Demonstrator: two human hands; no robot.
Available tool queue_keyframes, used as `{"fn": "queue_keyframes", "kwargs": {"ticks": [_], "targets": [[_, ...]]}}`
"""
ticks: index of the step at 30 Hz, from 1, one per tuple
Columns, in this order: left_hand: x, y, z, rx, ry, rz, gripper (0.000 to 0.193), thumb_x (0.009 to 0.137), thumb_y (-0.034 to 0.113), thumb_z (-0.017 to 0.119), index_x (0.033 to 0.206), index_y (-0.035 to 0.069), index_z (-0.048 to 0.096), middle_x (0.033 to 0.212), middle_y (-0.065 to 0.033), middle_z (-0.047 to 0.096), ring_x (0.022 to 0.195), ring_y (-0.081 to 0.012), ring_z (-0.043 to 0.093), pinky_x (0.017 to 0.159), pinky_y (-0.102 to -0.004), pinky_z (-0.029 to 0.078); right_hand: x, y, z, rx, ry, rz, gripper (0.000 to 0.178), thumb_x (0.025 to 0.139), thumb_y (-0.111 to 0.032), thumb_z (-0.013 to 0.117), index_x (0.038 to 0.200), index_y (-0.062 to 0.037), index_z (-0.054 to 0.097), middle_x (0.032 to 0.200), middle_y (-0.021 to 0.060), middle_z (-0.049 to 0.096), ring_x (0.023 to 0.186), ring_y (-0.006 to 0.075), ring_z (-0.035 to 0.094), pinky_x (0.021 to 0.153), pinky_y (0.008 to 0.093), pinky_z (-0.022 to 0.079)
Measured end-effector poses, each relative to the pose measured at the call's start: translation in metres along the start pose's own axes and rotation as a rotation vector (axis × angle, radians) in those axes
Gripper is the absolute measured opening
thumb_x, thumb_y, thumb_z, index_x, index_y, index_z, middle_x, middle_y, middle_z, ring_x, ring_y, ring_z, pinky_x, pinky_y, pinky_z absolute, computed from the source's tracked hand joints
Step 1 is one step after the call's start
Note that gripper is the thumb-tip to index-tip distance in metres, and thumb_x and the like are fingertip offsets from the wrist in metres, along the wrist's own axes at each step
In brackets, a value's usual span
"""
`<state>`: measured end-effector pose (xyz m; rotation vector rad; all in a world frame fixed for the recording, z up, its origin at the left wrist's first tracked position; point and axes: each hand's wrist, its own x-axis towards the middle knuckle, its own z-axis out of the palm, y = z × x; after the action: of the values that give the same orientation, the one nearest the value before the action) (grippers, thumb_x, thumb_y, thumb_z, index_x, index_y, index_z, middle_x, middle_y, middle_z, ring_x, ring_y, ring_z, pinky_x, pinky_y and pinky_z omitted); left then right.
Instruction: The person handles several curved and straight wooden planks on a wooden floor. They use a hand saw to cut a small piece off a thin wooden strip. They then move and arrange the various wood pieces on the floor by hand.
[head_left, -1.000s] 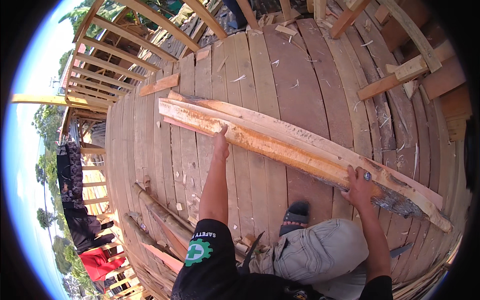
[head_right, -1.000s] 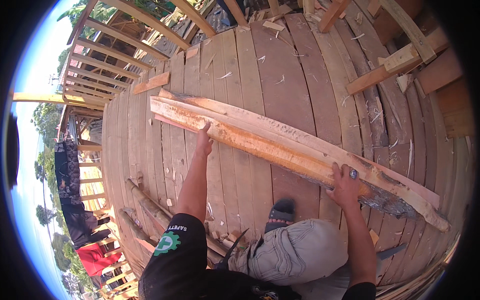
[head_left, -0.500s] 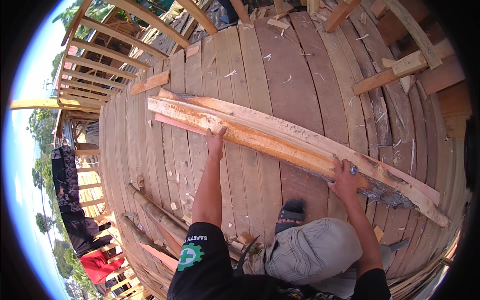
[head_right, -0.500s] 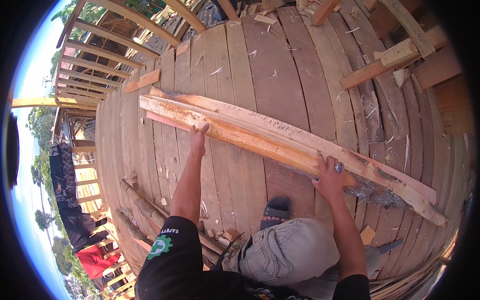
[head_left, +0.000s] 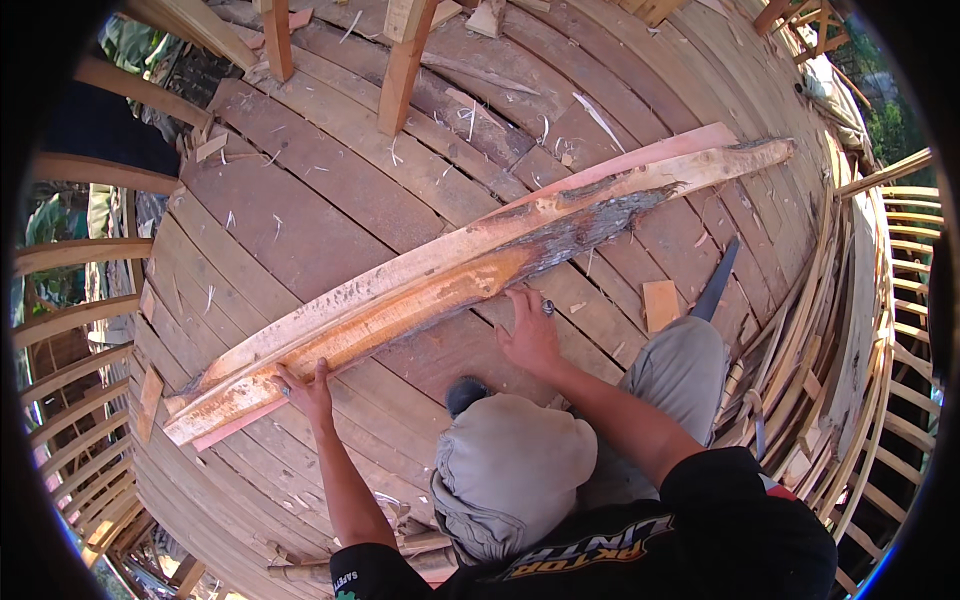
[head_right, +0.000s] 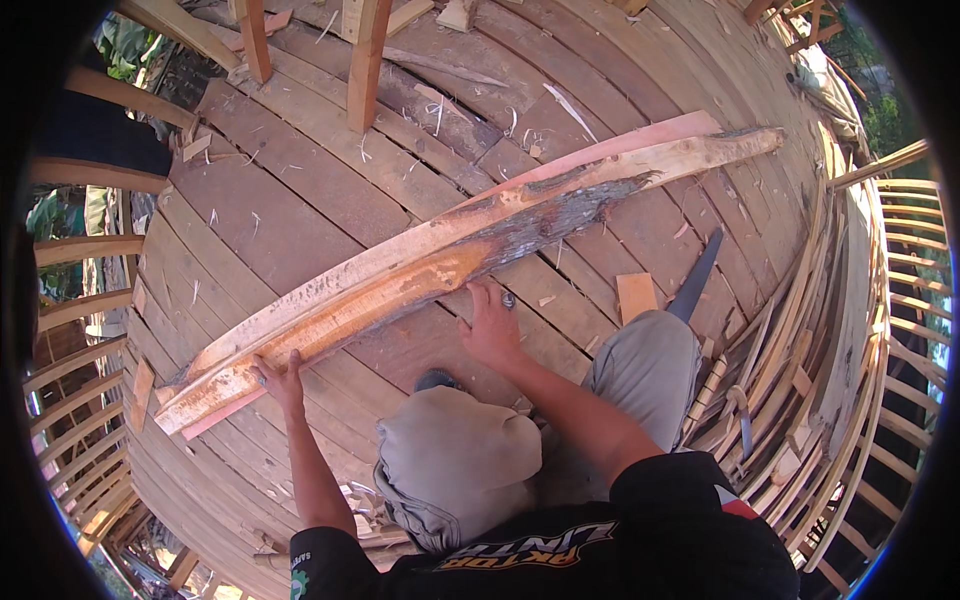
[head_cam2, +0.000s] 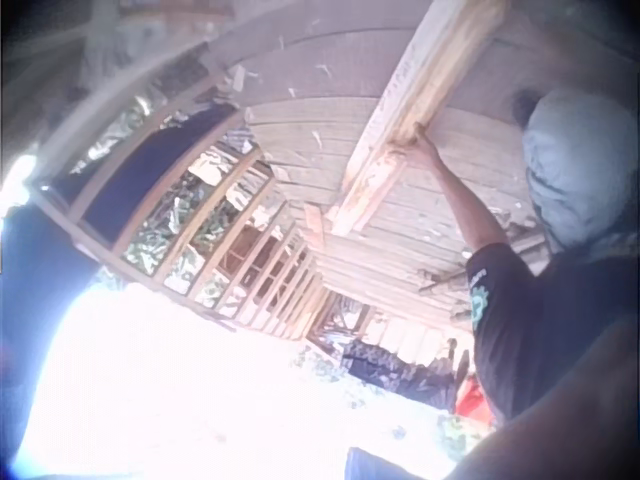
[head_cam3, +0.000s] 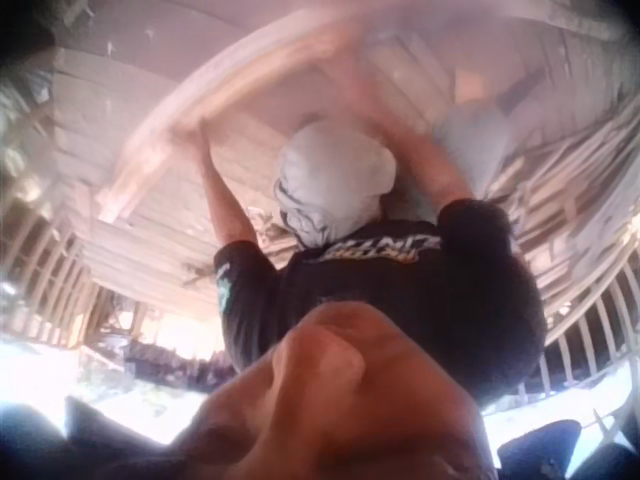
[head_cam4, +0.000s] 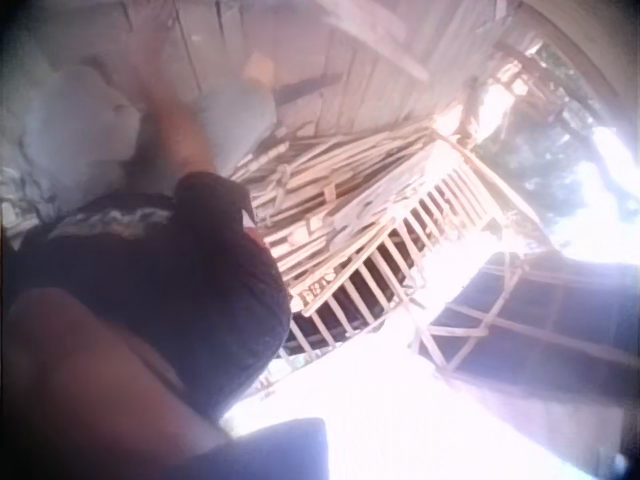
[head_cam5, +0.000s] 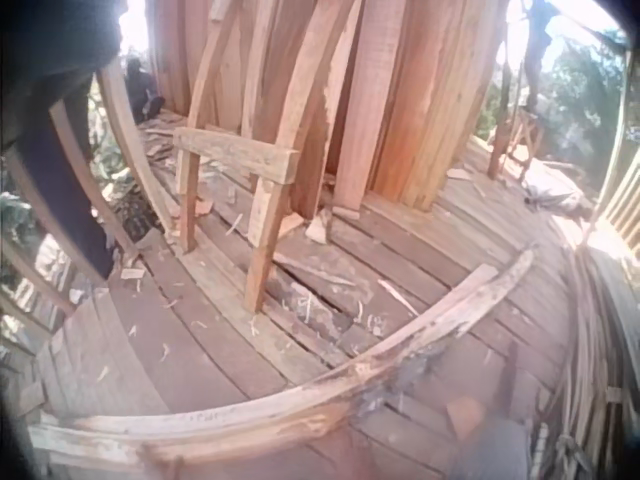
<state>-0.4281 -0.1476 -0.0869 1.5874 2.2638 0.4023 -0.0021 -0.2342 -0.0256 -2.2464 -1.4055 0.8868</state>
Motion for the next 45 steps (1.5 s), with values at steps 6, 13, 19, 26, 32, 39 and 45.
{"fn": "queue_keyframes", "kwargs": {"ticks": [6, 13, 19, 26, 32, 39, 45], "targets": [[-0.009, -0.010, -0.034, -0.047, -0.126, -0.027, 0.100, 0.084, 0.045, 0.075, 0.151, -0.006, 0.022, 0.151, -0.0417, 0.019, 0.144, -0.0502, 0.021, 0.117, -0.0480, 0.023, -0.001, -0.030, 0.006, 0.138, 0.050, -0.089, 0.068, 0.076, -0.012, 0.074, 0.135, -0.0066, 0.042, 0.132, 0.0194, 0.043, 0.127, 0.0384, 0.043, 0.100, 0.0458, 0.043], [-0.128, 0.046, -0.115, 0.000, -0.262, 0.019, 0.074, 0.087, 0.034, 0.071, 0.144, -0.002, 0.039, 0.148, -0.0294, 0.039, 0.139, -0.0408, 0.037, 0.114, -0.0427, 0.031, 0.059, -0.079, 0.021, -0.291, 0.046, -0.528, 0.073, 0.075, -0.012, 0.072, 0.142, -0.0073, 0.044, 0.147, 0.0169, 0.039, 0.140, 0.0349, 0.032, 0.114, 0.0573, 0.021], [-0.270, -0.056, -0.191, -0.193, -0.311, -0.277, 0.071, 0.085, 0.041, 0.070, 0.136, -0.005, 0.049, 0.139, -0.0288, 0.050, 0.132, -0.0419, 0.046, 0.110, -0.0441, 0.038, 0.087, -0.091, 0.029, -0.444, -0.258, -0.345, 0.063, 0.079, -0.016, 0.069, 0.139, -0.0105, 0.048, 0.137, 0.0125, 0.053, 0.134, 0.0309, 0.045, 0.115, 0.0637, 0.016], [-0.225, -0.091, -0.153, -0.170, -0.167, -0.562, 0.067, 0.088, 0.042, 0.067, 0.132, -0.006, 0.053, 0.133, -0.0266, 0.057, 0.127, -0.0360, 0.054, 0.104, -0.0427, 0.043, 0.091, -0.107, 0.019, -0.554, -0.355, -0.302, 0.071, 0.074, -0.022, 0.075, 0.139, -0.0106, 0.049, 0.135, 0.0113, 0.054, 0.132, 0.0275, 0.048, 0.114, 0.0647, 0.018], [-0.095, -0.163, -0.121, -0.467, 0.002, -0.613, 0.073, 0.089, 0.041, 0.067, 0.139, -0.008, 0.045, 0.136, -0.0283, 0.052, 0.128, -0.0354, 0.051, 0.105, -0.0402, 0.041, 0.087, -0.138, 0.040, -0.524, -0.437, -0.503, 0.076, 0.072, -0.018, 0.077, 0.141, -0.0082, 0.046, 0.138, 0.0150, 0.052, 0.132, 0.0303, 0.047, 0.115, 0.0567, 0.022], [0.064, -0.257, -0.160, -0.622, 0.272, -0.620, 0.070, 0.091, 0.034, 0.065, 0.141, -0.008, 0.040, 0.143, -0.0291, 0.045, 0.135, -0.0367, 0.043, 0.110, -0.0418, 0.035, 0.102, -0.182, 0.071, -0.632, -0.590, -0.532, 0.076, 0.065, -0.011, 0.083, 0.134, -0.0051, 0.051, 0.127, 0.0167, 0.055, 0.117, 0.0358, 0.056, 0.098, 0.0406, 0.048], [0.172, -0.398, -0.220, -0.403, 0.548, -0.566, 0.061, 0.095, 0.025, 0.056, 0.142, -0.010, 0.038, 0.142, -0.0303, 0.046, 0.134, -0.0395, 0.044, 0.109, -0.0428, 0.036, 0.101, -0.206, 0.082, -0.672, -0.608, -0.422, 0.075, 0.058, -0.006, 0.086, 0.127, -0.0051, 0.054, 0.122, 0.0163, 0.056, 0.116, 0.0361, 0.056, 0.098, 0.0415, 0.047]]}}
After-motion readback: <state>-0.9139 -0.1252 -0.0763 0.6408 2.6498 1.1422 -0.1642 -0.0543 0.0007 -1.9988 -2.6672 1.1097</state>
